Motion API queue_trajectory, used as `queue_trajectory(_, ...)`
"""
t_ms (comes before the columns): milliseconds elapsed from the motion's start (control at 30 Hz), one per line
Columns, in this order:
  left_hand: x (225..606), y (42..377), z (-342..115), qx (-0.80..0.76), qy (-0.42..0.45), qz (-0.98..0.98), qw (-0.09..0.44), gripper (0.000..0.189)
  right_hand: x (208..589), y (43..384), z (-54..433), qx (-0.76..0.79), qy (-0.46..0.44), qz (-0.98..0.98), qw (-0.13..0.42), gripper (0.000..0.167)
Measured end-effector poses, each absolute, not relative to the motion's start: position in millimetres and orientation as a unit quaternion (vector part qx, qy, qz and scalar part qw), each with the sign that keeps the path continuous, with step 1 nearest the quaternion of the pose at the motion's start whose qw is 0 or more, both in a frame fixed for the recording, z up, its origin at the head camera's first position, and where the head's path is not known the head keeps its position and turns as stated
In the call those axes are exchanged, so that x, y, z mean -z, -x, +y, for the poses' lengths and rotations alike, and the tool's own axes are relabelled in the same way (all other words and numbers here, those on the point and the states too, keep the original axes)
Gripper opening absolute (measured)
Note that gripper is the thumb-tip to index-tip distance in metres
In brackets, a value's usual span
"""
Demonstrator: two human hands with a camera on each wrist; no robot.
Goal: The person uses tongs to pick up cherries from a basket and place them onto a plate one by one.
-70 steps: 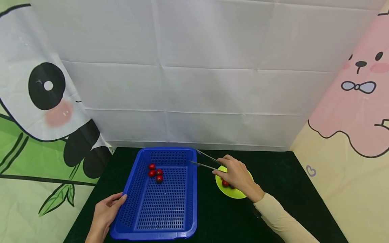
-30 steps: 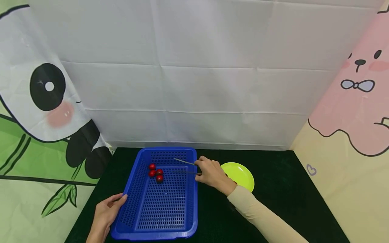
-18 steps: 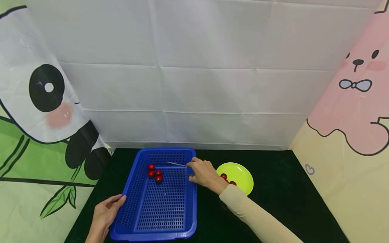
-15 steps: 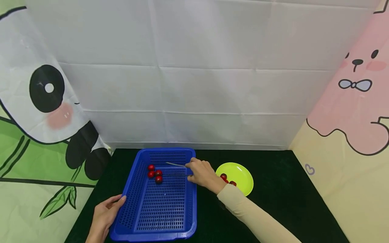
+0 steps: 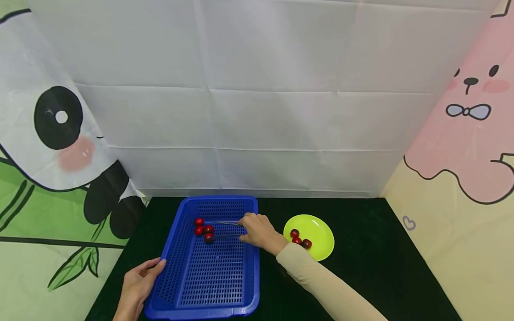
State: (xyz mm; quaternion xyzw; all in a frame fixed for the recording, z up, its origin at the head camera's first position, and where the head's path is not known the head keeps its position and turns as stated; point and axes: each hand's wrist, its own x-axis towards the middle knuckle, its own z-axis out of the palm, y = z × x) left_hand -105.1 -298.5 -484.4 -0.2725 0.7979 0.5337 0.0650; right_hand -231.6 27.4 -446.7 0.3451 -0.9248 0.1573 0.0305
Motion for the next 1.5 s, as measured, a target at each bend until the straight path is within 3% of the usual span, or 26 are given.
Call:
queue_trajectory(400,487,103,-302,-0.528,0.278,0.799,0.072,0.090,454,234,12,-0.147,-0.356,-0.922,0.023,0.035)
queue_trajectory(1500,486,104,-300,-0.528,0.276,0.800,0.076,0.086,467,230,-2,-0.180,-0.344,-0.922,-0.001,0.021)
